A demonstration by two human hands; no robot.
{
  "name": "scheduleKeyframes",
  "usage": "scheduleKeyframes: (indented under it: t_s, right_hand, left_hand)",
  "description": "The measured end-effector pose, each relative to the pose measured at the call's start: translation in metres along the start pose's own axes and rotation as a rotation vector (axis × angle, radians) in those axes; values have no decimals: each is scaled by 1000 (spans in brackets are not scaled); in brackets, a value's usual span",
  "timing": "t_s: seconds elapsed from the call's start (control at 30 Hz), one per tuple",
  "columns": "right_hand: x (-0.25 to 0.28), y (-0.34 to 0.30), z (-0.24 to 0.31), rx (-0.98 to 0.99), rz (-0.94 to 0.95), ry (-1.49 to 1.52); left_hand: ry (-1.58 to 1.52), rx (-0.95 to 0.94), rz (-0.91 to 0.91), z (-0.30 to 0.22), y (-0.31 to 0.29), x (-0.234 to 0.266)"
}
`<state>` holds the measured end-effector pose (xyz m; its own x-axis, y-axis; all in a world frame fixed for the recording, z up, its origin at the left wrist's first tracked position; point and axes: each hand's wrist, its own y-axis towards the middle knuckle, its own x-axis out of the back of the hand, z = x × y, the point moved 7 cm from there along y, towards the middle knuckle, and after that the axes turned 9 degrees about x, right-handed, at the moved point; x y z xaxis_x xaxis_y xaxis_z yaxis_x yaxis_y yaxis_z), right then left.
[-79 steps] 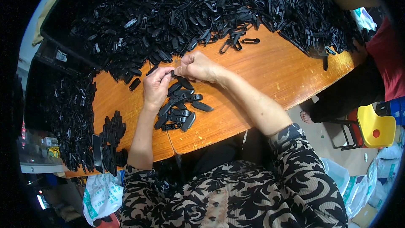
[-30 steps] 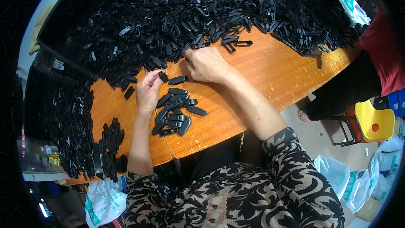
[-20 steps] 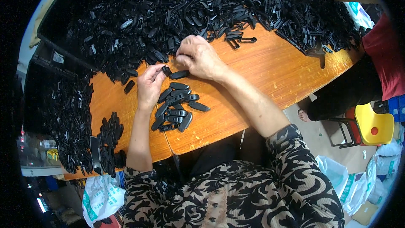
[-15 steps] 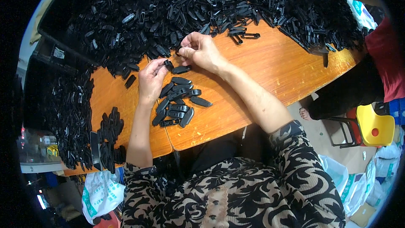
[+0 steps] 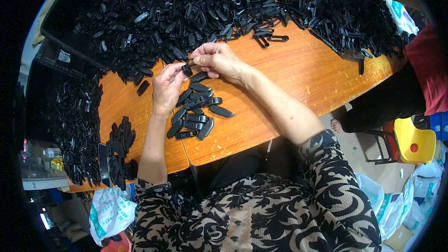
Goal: The person repeatedly picks up plastic components from the piles on the table, snaps the pieces together by hand, and places the assembled parts onto the table.
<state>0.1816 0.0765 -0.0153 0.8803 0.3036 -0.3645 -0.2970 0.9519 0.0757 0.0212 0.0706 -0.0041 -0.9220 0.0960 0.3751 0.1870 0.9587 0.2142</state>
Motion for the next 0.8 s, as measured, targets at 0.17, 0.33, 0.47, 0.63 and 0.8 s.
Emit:
scheduleKeyframes:
  t_s: [0.17,0.33,0.47,0.63,0.8]
  right_hand:
    - [0,0,2,20,3,10]
    - [-3,-1,5,1,7,-163]
    - [1,0,6,3,3,-150]
    - [4,1,2,-46,-1,-135]
    - [0,4,8,-97,-44,-346]
  left_hand:
    - [66,-8,35,0,1,-1]
    - [47,-34,26,-3,1,-2]
    - [5,-44,26,-9,1,-4]
    - [68,-41,63,-7,1,-5]
    - [102,-79,79,-10,-2,-7]
